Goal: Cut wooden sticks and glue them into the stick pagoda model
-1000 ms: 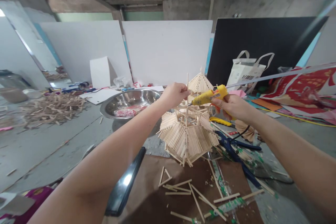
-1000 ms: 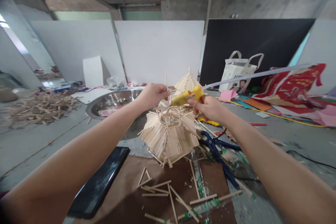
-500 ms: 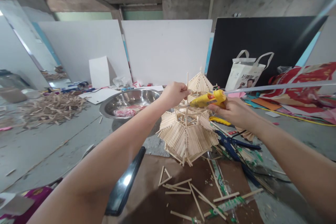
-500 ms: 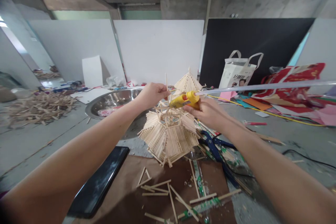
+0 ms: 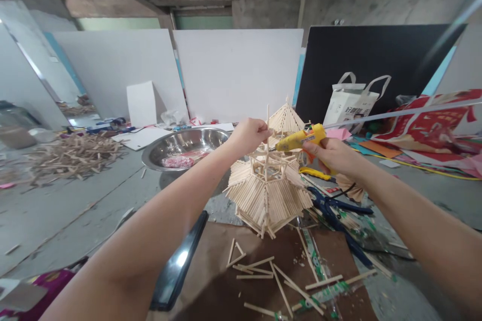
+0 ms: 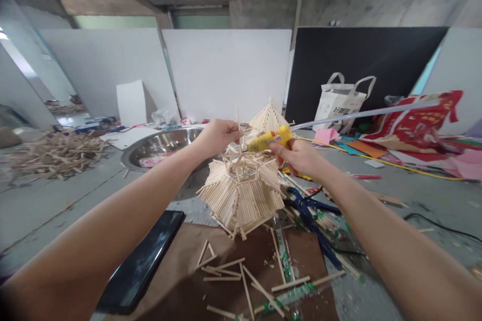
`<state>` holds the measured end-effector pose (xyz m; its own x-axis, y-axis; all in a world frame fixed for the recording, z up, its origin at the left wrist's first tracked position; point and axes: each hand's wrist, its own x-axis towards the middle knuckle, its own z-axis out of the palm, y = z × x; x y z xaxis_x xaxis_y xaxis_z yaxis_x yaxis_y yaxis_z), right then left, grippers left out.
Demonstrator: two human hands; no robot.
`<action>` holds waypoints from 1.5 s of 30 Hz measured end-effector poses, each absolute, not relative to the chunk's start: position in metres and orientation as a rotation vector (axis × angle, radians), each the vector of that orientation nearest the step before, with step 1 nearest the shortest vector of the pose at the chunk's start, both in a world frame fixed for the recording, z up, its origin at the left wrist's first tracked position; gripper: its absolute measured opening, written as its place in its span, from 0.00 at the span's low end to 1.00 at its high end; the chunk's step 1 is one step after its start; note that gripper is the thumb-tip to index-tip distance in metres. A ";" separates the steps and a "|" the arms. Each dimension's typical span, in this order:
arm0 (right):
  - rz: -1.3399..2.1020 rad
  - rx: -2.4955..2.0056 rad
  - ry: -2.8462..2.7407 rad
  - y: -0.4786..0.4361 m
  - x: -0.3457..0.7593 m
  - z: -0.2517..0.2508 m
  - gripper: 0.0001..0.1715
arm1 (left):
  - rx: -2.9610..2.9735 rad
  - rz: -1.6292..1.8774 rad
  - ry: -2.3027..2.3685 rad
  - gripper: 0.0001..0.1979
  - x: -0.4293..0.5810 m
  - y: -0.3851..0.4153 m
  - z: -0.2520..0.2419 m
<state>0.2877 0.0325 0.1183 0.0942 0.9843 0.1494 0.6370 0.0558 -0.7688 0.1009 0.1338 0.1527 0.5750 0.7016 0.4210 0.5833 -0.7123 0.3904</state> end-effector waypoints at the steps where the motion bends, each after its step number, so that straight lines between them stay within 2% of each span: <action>1: 0.656 -1.639 -1.592 0.034 0.287 0.118 0.25 | 2.595 0.829 1.079 0.12 0.101 0.134 0.153; 7: 0.821 -1.550 -1.501 0.039 0.285 0.119 0.23 | 2.591 0.816 1.093 0.12 0.101 0.133 0.153; 15: 0.835 -1.530 -1.491 0.031 0.288 0.120 0.22 | 2.584 0.837 1.077 0.12 0.101 0.135 0.152; 27: 0.638 -1.576 -1.590 0.025 0.288 0.118 0.24 | 2.590 0.827 1.084 0.12 0.102 0.133 0.152; 45: 0.610 -1.642 -1.557 0.021 0.289 0.112 0.23 | 2.615 0.934 1.114 0.10 0.104 0.135 0.145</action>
<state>0.2885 0.0205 0.1122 0.1352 0.9767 0.1664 0.6043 0.0518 -0.7951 0.1041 0.1354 0.1450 0.5304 0.6939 0.4871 0.6007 -0.7130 0.3616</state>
